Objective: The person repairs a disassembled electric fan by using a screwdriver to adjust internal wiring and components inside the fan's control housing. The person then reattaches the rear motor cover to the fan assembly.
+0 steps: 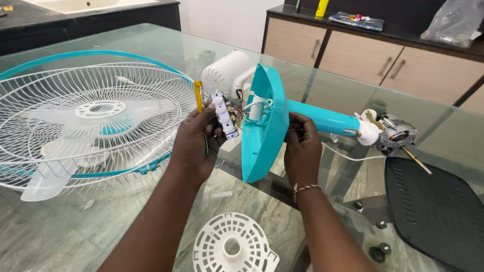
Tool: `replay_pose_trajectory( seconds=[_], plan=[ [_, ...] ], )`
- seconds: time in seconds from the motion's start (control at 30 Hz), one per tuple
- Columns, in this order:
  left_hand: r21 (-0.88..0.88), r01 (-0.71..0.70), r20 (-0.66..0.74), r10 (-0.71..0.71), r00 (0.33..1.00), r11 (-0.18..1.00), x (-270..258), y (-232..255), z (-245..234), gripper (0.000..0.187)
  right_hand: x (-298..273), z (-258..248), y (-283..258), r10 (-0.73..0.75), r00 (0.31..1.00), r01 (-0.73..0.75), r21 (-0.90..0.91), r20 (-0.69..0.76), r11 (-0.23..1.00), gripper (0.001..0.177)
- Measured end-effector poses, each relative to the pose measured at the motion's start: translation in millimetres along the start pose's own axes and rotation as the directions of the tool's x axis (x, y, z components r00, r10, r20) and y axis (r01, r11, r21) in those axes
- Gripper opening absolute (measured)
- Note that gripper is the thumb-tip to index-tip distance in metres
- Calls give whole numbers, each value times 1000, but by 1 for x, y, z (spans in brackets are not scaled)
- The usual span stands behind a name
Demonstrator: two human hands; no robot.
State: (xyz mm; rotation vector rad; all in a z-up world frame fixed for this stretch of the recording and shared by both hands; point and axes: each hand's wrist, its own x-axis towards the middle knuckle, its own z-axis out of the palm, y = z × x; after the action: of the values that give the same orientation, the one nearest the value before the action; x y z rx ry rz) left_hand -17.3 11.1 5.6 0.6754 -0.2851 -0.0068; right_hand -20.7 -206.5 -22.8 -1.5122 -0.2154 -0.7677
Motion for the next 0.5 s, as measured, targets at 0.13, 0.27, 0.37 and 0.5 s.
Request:
replay_pose_trajectory(
  seconds=[0.13,0.27,0.37,0.5],
  plan=[
    [29,77,-87,-74,993,997,-1,-3,-5,3,-3,0,-8,-10,1000,9,-103,-12,995,23],
    [93,45,-97,-36,995,995,-4,-3,-1,10,-6,-3,-18,-286,957,233,-494,-35,838,42],
    [84,46,-108,-37,993,995,-4,-5,0,10,-4,-7,-19,-456,890,347,-663,9,663,57],
    [90,26,-45,-22,999,996,-3,-8,-2,8,-3,-10,-10,-403,915,296,-662,-10,689,51]
  ],
)
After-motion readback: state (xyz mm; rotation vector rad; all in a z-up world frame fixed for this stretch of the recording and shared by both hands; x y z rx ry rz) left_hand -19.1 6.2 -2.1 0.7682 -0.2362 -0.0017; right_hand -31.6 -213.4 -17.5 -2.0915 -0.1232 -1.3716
